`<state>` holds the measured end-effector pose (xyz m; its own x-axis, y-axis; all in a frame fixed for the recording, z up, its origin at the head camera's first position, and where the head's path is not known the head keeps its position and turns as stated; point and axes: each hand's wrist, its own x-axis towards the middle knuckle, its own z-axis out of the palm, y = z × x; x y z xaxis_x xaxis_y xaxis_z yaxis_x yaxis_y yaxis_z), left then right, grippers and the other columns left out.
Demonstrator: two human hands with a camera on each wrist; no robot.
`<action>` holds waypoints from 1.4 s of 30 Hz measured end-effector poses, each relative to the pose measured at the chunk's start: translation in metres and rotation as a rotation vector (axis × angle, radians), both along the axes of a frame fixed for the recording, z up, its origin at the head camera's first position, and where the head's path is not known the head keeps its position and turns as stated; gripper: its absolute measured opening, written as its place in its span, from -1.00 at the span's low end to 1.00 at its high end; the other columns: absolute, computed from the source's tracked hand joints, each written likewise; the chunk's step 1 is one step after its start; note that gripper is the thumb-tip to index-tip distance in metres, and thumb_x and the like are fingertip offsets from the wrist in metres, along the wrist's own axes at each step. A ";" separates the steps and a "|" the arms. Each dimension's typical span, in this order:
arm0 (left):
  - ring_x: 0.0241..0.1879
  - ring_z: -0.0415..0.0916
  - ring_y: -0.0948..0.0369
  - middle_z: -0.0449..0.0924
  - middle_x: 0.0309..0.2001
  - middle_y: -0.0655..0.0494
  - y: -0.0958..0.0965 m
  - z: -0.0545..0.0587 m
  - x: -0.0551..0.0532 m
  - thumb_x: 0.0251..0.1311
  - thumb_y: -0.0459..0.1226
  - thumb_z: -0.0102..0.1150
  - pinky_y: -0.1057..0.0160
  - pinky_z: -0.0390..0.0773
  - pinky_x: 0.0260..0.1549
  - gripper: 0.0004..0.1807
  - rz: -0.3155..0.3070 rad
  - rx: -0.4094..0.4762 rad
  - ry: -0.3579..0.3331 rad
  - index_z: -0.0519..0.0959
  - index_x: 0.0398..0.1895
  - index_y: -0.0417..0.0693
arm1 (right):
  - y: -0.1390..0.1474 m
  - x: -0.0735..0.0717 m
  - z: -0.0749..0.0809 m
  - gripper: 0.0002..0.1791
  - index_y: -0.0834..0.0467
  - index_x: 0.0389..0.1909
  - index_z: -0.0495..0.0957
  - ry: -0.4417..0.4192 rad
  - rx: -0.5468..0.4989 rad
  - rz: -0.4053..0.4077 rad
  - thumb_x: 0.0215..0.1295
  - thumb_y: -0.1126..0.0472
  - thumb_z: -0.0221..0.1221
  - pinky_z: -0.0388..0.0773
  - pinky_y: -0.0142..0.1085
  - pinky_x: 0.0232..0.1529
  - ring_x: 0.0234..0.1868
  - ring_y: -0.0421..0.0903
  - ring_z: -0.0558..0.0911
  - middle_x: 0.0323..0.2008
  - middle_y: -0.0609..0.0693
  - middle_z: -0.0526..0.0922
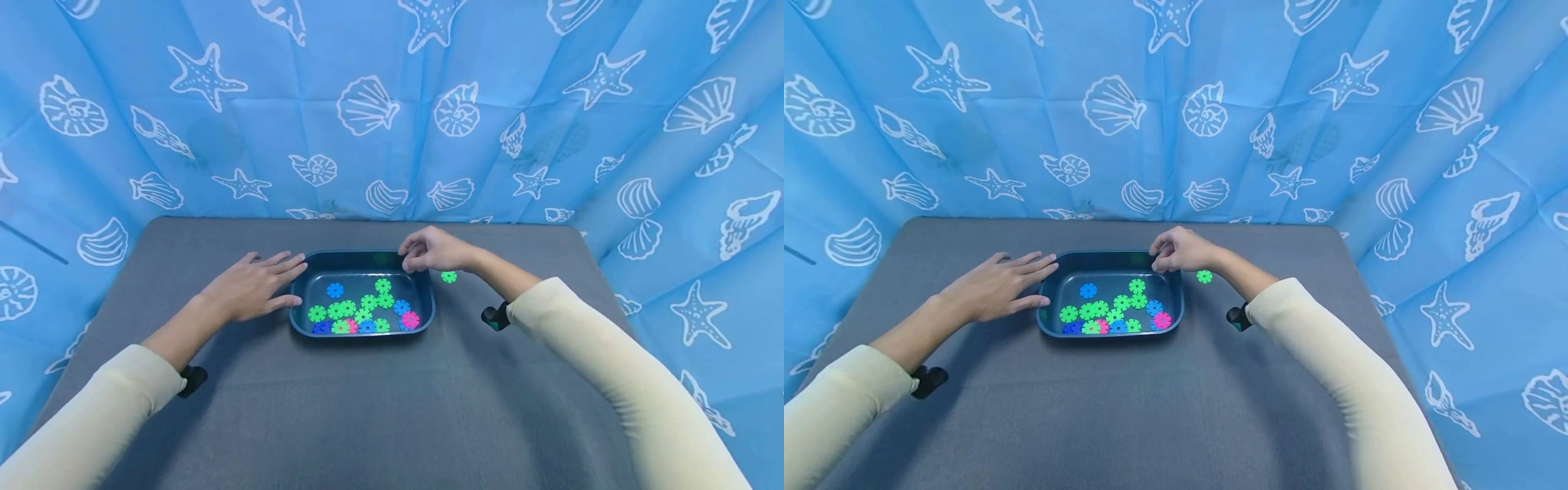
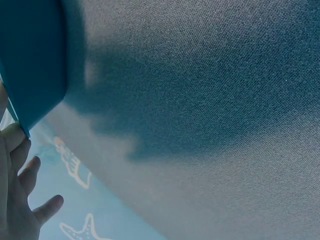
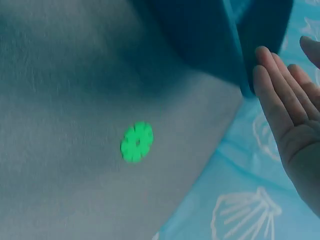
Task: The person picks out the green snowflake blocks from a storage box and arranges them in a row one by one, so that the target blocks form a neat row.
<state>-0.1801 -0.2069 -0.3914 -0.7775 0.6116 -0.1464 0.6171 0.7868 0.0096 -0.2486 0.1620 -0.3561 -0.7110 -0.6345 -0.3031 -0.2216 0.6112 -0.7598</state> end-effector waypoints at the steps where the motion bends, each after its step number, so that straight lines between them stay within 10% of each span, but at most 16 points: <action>1: 0.49 0.08 -0.10 0.12 0.53 -0.07 0.001 0.000 0.000 0.39 0.18 0.02 -0.37 0.16 0.28 -0.20 0.001 -0.002 -0.001 0.21 0.53 -0.07 | -0.004 0.001 -0.002 -0.61 0.46 0.15 0.48 -0.029 0.011 0.030 0.37 0.34 0.19 0.63 -0.15 0.02 -0.05 0.04 0.72 -0.07 0.28 0.71; 10: 0.49 0.07 -0.11 0.09 0.53 -0.08 0.001 -0.001 0.001 0.40 0.18 -0.01 -0.38 0.15 0.29 -0.19 0.010 -0.011 -0.006 0.18 0.54 -0.08 | -0.026 0.010 -0.015 -0.43 0.35 0.38 0.31 -0.364 0.155 0.278 0.36 0.46 0.16 0.52 -0.24 0.19 0.29 0.09 0.51 0.27 0.25 0.51; 42: 0.50 0.06 -0.10 0.09 0.54 -0.09 0.000 -0.003 0.001 0.41 0.16 0.00 -0.38 0.16 0.28 -0.21 0.012 -0.001 -0.012 0.18 0.54 -0.09 | -0.067 0.020 -0.021 -0.45 0.17 0.40 0.31 -0.475 0.357 0.443 0.43 0.36 0.14 0.34 -0.19 0.35 0.21 -0.16 0.56 0.15 0.04 0.63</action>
<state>-0.1788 -0.2064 -0.3947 -0.7830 0.6021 -0.1560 0.6075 0.7942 0.0161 -0.2282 0.0953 -0.3768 -0.1522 -0.6370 -0.7557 -0.2015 0.7686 -0.6072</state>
